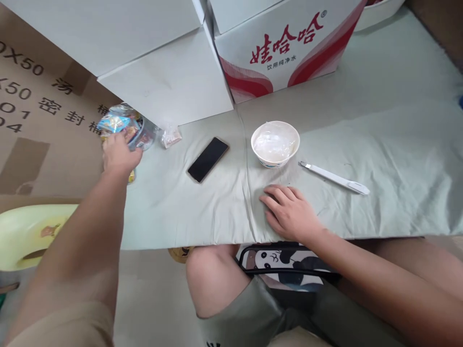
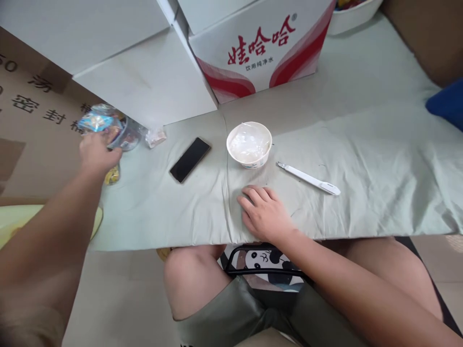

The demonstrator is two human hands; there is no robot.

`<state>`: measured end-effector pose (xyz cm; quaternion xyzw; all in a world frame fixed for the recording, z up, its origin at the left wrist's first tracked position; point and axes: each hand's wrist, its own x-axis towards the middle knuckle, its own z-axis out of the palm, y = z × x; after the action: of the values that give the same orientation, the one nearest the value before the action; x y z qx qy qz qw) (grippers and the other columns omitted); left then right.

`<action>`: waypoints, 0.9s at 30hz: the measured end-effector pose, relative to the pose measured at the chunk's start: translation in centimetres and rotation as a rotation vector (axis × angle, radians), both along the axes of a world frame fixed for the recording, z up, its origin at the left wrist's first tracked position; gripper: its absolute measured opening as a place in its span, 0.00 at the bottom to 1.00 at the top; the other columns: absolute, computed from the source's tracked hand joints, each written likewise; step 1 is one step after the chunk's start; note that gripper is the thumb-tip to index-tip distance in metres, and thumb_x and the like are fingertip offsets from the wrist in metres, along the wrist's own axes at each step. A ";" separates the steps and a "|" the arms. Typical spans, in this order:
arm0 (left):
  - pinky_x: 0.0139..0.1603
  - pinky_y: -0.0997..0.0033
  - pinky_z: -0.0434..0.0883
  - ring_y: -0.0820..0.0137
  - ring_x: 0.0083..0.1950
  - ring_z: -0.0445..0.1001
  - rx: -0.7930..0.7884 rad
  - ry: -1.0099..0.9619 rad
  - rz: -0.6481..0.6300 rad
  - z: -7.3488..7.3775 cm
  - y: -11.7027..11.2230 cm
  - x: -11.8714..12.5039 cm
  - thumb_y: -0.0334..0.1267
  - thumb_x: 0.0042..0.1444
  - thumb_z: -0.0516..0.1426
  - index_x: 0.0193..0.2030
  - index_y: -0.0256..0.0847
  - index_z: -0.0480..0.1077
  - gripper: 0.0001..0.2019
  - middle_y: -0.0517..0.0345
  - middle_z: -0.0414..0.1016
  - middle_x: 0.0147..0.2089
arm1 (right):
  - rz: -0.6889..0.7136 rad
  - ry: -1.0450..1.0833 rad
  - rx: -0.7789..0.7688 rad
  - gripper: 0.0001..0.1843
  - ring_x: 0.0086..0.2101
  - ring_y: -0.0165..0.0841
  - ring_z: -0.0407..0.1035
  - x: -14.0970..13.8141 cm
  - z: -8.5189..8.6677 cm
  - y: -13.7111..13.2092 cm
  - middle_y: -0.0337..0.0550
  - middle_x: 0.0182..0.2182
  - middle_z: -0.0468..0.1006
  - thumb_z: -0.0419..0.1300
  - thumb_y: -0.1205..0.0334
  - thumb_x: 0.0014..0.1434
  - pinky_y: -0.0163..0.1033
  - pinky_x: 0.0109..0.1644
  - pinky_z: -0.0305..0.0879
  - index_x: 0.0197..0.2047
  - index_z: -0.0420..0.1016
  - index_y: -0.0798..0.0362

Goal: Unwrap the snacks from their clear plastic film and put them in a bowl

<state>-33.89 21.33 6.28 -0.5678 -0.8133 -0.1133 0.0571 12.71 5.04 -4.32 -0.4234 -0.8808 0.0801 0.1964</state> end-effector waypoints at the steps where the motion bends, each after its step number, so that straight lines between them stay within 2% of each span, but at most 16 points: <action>1: 0.76 0.38 0.51 0.53 0.71 0.57 -0.042 -0.002 0.044 0.0 0.6 -1.2 0.26 0.53 0.62 0.66 0.31 0.63 0.32 0.45 0.64 0.70 | 0.003 -0.003 0.001 0.14 0.57 0.46 0.67 0.0 0.0 0.0 0.53 0.55 0.77 0.55 0.62 0.67 0.50 0.59 0.58 0.53 0.76 0.53; 4: 0.74 0.31 0.52 0.48 0.75 0.53 -0.142 -0.043 0.090 -1.0 2.1 -2.7 0.25 0.52 0.64 0.71 0.32 0.59 0.38 0.43 0.59 0.75 | 0.005 -0.014 -0.002 0.14 0.57 0.46 0.67 -0.1 0.1 0.1 0.53 0.55 0.77 0.56 0.62 0.67 0.50 0.59 0.58 0.53 0.76 0.54; 7: 0.74 0.30 0.52 0.46 0.77 0.51 -0.160 -0.069 0.111 -2.4 2.9 -2.0 0.24 0.52 0.65 0.71 0.29 0.56 0.40 0.38 0.54 0.77 | 0.006 -0.026 -0.003 0.15 0.57 0.46 0.67 -0.2 0.0 0.1 0.52 0.54 0.77 0.55 0.62 0.67 0.50 0.58 0.58 0.53 0.76 0.54; 9: 0.73 0.30 0.54 0.45 0.77 0.52 -0.144 -0.048 0.167 -2.9 3.2 -1.0 0.27 0.53 0.66 0.69 0.25 0.57 0.38 0.34 0.55 0.77 | 0.008 -0.035 -0.001 0.15 0.57 0.46 0.67 -0.2 0.0 0.1 0.53 0.54 0.78 0.55 0.61 0.68 0.50 0.58 0.58 0.54 0.76 0.54; 11: 0.71 0.30 0.57 0.45 0.74 0.57 -0.128 -0.020 0.221 -2.9 3.2 -0.1 0.31 0.56 0.65 0.61 0.25 0.63 0.28 0.33 0.61 0.73 | 0.010 -0.042 -0.008 0.15 0.57 0.46 0.67 -0.2 0.1 0.1 0.53 0.55 0.78 0.54 0.61 0.68 0.50 0.58 0.58 0.54 0.76 0.54; 13: 0.70 0.31 0.58 0.48 0.69 0.65 -0.123 -0.022 0.235 -2.6 2.9 0.7 0.33 0.60 0.62 0.46 0.30 0.69 0.11 0.37 0.70 0.65 | 0.009 -0.043 -0.017 0.15 0.57 0.47 0.67 -0.2 0.1 0.1 0.53 0.55 0.77 0.54 0.60 0.68 0.51 0.57 0.59 0.54 0.76 0.53; 14: 0.69 0.32 0.59 0.49 0.66 0.67 -0.120 -0.031 0.227 -2.4 2.6 1.0 0.33 0.62 0.60 0.39 0.33 0.68 0.05 0.41 0.74 0.60 | 0.009 -0.042 -0.019 0.15 0.57 0.47 0.67 -0.2 0.1 0.1 0.53 0.55 0.77 0.54 0.60 0.68 0.51 0.57 0.59 0.54 0.76 0.53; 17: 0.70 0.38 0.59 0.55 0.61 0.70 -0.097 -0.066 0.179 -1.9 1.1 1.6 0.29 0.61 0.57 0.28 0.40 0.62 0.11 0.50 0.77 0.44 | 0.008 -0.042 -0.010 0.15 0.56 0.47 0.67 -0.2 0.0 0.1 0.54 0.54 0.77 0.54 0.60 0.68 0.51 0.58 0.58 0.53 0.76 0.53; 22: 0.66 0.49 0.63 0.58 0.48 0.69 -0.057 -0.115 0.153 -0.5 -2.9 1.9 0.29 0.57 0.60 0.26 0.42 0.64 0.12 0.59 0.65 0.28 | 0.011 -0.038 0.012 0.15 0.55 0.47 0.67 -0.1 -0.2 -0.1 0.54 0.54 0.77 0.54 0.61 0.68 0.51 0.58 0.59 0.53 0.76 0.54; 24: 0.65 0.53 0.63 0.62 0.43 0.66 -0.016 -0.130 0.153 0.5 -4.3 1.9 0.29 0.58 0.60 0.27 0.42 0.66 0.10 0.61 0.61 0.26 | 0.010 -0.033 0.023 0.14 0.56 0.47 0.67 0.0 -0.2 -0.2 0.54 0.54 0.77 0.54 0.61 0.68 0.51 0.59 0.58 0.52 0.76 0.54; 27: 0.60 0.62 0.65 0.68 0.37 0.62 0.068 -0.170 0.146 2.2 -5.6 1.9 0.27 0.60 0.58 0.29 0.40 0.68 0.09 0.64 0.61 0.23 | 0.008 -0.016 0.033 0.14 0.56 0.48 0.67 0.1 -0.3 -0.4 0.54 0.53 0.77 0.55 0.62 0.67 0.51 0.59 0.58 0.51 0.77 0.55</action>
<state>-31.95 15.76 8.45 -0.4930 -0.8502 -0.1841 0.0152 12.83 4.67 -4.57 -0.4172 -0.8852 0.0627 0.1960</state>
